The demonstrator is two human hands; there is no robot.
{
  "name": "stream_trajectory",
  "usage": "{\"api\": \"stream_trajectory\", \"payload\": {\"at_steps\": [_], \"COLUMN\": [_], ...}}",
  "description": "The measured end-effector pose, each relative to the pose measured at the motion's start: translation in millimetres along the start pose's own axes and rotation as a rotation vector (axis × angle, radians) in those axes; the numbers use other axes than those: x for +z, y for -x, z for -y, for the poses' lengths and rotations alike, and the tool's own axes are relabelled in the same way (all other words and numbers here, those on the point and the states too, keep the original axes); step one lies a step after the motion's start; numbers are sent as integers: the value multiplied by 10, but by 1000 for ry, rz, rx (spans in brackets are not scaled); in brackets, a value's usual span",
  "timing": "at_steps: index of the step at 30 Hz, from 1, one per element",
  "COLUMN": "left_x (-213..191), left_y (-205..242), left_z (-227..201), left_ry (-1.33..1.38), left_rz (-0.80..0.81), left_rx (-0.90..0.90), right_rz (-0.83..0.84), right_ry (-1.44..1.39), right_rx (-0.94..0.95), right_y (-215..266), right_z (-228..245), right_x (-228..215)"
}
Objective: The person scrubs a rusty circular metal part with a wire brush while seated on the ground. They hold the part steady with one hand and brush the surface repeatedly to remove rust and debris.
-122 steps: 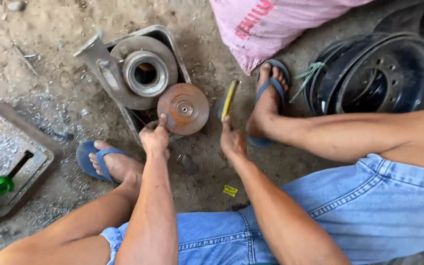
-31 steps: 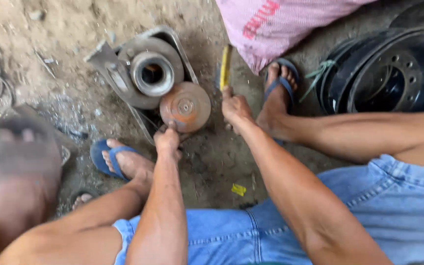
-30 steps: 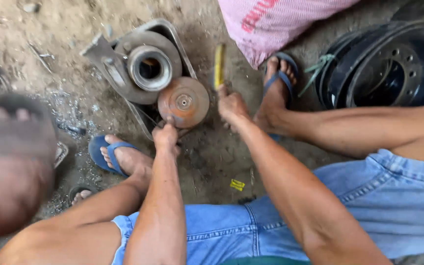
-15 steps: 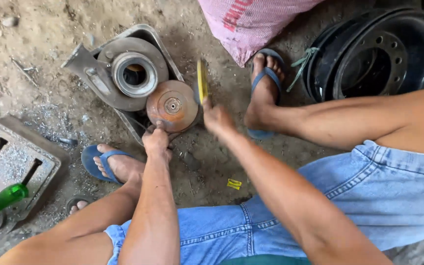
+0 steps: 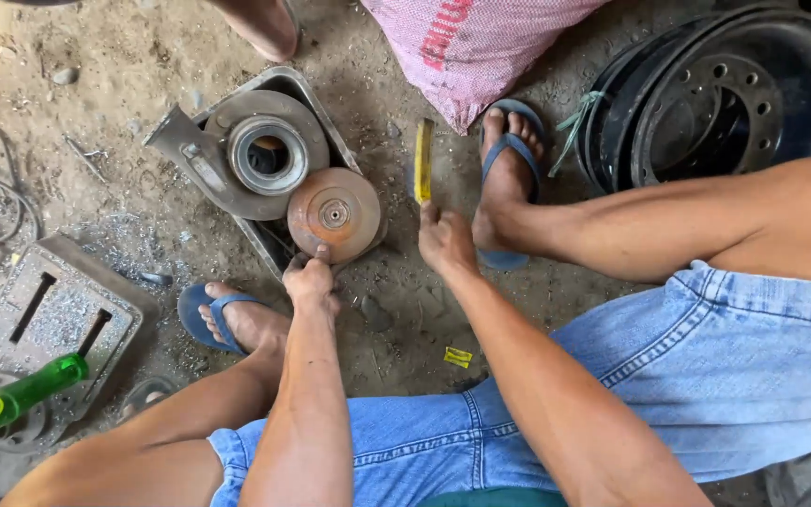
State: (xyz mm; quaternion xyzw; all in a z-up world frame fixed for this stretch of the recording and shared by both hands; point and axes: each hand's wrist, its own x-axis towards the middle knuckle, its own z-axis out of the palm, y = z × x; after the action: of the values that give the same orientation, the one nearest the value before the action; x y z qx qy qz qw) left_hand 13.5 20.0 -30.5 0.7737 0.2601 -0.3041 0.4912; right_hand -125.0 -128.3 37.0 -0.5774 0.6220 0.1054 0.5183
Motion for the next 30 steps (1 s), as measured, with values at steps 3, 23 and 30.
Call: {"api": "stream_trajectory", "payload": {"at_steps": [3,23,30], "left_x": [-61,6,-6], "left_y": [-301,-351,-168], "left_z": [126,171,44], "left_ry": [-66,-23,-44], "left_rz": [-76,-116,-126], "left_rx": [45,54,-6], "right_rz": [-24,-11,-3], "right_ry": [-36,-77,-1], "right_rx": [-10,-276,-167], "right_y": [233,-1002,205], "right_z": [51,-6,54], "right_x": [23,439,-43]}}
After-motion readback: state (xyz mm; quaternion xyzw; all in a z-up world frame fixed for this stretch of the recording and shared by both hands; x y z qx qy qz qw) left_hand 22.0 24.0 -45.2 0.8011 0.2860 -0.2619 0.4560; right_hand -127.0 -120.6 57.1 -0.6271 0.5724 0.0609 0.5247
